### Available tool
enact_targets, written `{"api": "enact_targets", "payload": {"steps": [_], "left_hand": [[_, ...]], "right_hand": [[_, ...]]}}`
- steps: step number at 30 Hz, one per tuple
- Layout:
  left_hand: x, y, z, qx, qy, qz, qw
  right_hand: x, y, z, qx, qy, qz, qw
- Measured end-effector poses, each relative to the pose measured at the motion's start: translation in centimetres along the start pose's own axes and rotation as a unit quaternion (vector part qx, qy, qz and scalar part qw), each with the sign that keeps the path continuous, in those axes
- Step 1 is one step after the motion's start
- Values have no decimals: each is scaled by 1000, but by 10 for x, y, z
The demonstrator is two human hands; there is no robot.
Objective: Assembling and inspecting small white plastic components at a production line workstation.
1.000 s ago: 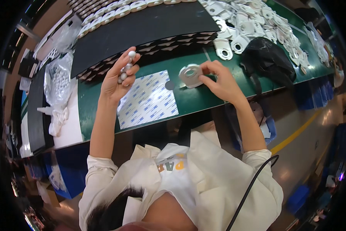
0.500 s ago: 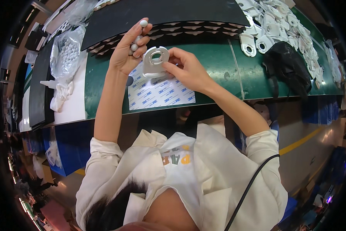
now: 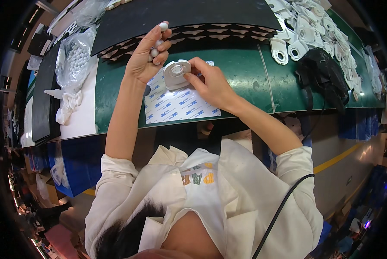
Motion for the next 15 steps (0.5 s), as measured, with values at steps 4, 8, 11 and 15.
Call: {"api": "enact_targets", "payload": {"steps": [4, 8, 11, 15], "left_hand": [[-1, 0, -1, -2, 0, 5, 1000], [-5, 0, -4, -11, -1, 19, 1000], [-7, 0, -4, -17, 5, 35, 999], [-6, -3, -4, -35, 10, 91, 995]], "right_hand": [[1, -3, 0, 19, 11, -20, 1000], [-3, -18, -4, 120, 2, -84, 989], [4, -12, -1, 81, 5, -42, 996], [28, 3, 18, -2, 66, 275, 959]]}}
Point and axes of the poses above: each hand's wrist, its own z-axis towards the middle knuckle, its own x-axis out of the back of the hand, y = z × x, the point moved 8 cm from there along z, towards the middle knuckle, and after that the axes turned 15 degrees about y, right-handed, at the moved point
